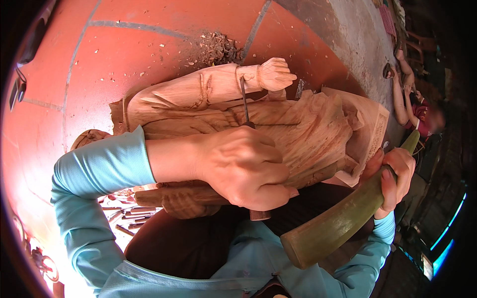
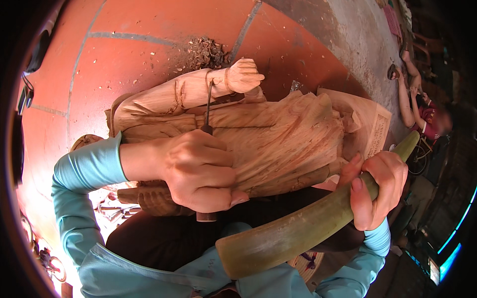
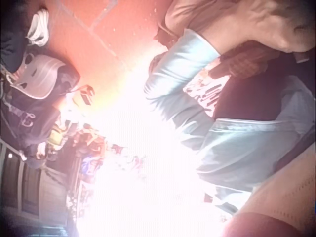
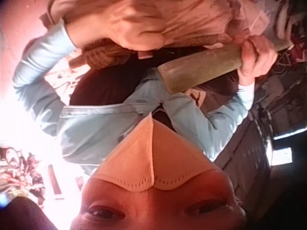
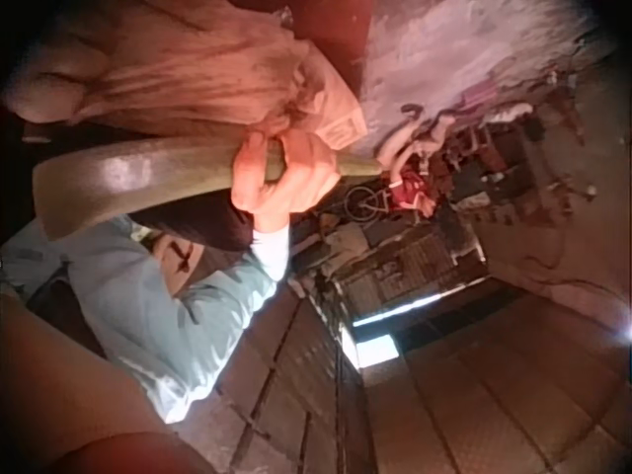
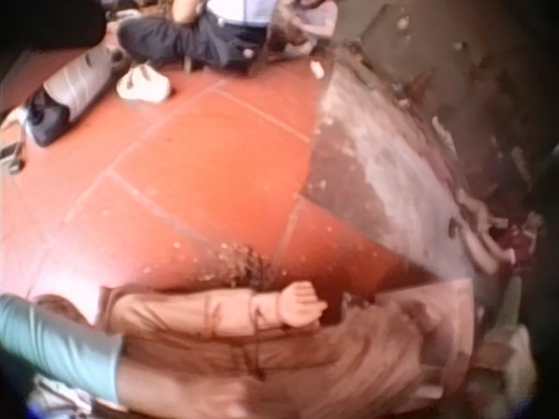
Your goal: The person is carving a wooden statue of a standing figure using a chisel and a mallet. They repeatedly strike the chisel to shape the wood, focusing on the torso and arm areas of the sculpture.
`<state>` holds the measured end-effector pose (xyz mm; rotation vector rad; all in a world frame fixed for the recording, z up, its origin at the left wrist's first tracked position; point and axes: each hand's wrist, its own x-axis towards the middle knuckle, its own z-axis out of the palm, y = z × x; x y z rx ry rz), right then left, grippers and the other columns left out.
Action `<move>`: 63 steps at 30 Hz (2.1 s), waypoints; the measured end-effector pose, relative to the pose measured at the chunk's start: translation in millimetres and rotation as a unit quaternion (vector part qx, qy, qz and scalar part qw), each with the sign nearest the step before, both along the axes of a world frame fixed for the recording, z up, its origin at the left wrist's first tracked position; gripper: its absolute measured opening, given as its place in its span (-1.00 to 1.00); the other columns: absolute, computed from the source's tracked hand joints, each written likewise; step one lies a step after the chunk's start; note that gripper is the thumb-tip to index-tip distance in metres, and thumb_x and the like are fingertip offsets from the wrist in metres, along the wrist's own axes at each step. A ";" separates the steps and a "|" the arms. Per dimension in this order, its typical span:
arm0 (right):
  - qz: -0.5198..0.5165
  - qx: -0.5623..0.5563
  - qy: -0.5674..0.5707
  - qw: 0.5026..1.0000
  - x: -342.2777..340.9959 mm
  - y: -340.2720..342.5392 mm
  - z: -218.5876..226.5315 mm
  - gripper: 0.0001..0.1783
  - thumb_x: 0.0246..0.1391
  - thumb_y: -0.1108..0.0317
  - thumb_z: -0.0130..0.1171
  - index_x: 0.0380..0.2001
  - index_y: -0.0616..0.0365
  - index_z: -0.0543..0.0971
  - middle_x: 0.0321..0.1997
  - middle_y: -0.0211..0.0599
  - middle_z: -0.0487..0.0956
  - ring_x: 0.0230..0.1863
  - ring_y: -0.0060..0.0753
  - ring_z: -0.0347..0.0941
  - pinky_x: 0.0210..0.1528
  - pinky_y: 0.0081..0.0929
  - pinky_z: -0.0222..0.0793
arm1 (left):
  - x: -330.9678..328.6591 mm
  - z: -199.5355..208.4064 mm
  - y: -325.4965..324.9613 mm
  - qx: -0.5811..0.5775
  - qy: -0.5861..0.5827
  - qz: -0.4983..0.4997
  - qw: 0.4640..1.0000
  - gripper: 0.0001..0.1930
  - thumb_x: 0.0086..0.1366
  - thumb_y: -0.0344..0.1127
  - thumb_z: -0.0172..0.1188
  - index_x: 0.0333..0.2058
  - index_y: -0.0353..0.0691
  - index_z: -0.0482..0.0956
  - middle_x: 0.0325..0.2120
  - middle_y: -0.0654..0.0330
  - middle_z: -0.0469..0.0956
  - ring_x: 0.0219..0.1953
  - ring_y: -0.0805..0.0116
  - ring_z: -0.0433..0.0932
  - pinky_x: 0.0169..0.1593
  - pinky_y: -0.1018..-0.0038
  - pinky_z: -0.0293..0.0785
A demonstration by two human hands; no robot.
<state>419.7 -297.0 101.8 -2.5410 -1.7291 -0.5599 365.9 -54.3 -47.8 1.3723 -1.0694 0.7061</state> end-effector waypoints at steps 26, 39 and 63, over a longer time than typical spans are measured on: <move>0.012 0.033 0.041 0.999 -6.7 9.8 2.0 -0.30 -0.31 0.84 0.19 -0.08 -0.04 0.29 -0.46 -0.19 0.38 -0.54 -0.19 0.32 -0.57 -0.26 0.24 | 4.8 2.3 0.7 -0.046 -0.002 0.003 0.999 -0.53 0.04 -0.51 0.31 -0.80 -0.12 0.15 -0.80 0.35 0.11 -0.81 0.47 0.17 -0.75 0.51 -0.03; 0.066 0.033 -0.020 0.997 -18.1 32.9 1.2 -0.18 -0.40 0.71 0.25 -0.16 -0.62 0.46 -0.39 -0.40 0.38 -0.43 -0.28 0.33 -0.44 -0.28 0.26 | -0.8 -2.5 22.0 0.071 0.008 -0.122 0.990 -0.57 0.05 -0.38 0.37 -0.72 -0.14 0.22 -0.72 0.32 0.16 -0.70 0.38 0.26 -0.66 0.48 0.13; 0.018 0.005 0.013 1.000 -6.3 17.5 1.5 -0.21 -0.50 0.72 0.25 -0.12 -0.31 0.44 -0.45 -0.23 0.43 -0.52 -0.20 0.31 -0.52 -0.28 0.20 | 2.4 -1.1 3.3 0.074 -0.032 -0.077 0.994 -0.72 0.08 -0.21 0.31 -0.59 -0.17 0.40 -0.72 0.36 0.22 -0.71 0.45 0.31 -0.70 0.50 0.24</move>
